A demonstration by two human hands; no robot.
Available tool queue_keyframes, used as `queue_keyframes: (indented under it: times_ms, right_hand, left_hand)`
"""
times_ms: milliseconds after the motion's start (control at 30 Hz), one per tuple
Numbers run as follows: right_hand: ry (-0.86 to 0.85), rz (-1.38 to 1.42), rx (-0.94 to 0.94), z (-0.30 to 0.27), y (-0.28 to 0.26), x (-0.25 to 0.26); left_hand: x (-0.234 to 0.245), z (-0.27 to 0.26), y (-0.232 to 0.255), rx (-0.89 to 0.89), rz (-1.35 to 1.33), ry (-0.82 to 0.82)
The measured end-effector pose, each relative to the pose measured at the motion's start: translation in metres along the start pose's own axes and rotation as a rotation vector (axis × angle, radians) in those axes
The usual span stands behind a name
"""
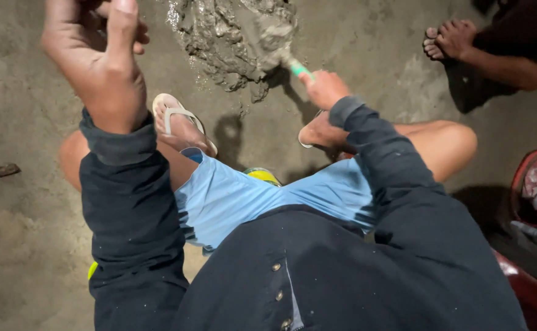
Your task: Mixing wet cement on the ground using a hand trowel
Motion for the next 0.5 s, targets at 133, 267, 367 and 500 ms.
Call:
queue_keyframes:
  times_ms: [133,267,367,500]
  right_hand:
    - [-0.072,0.073,-0.128,0.023,-0.037,-0.015]
    - [0.0,0.121,-0.077,0.067,-0.022,-0.034]
    - [-0.004,0.117,-0.077,0.083,-0.04,-0.011]
    - [0.008,0.136,-0.106,0.102,-0.083,0.01]
  left_hand:
    - [-0.011,0.001,0.004,0.006,0.008,0.001]
    - [-0.014,-0.001,0.008,0.017,-0.035,0.02]
    - [-0.012,0.003,0.01,0.019,-0.003,0.03]
    - [-0.012,0.002,0.002,0.006,-0.067,0.028]
Point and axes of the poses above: each hand's wrist, its own z-axis towards the middle knuckle, its own x-axis out of the back of the hand, y = z × x, the point moved 2 cm from there along z, towards the middle knuckle, and after that the axes turned 13 degrees about x, right-handed, at the moved point
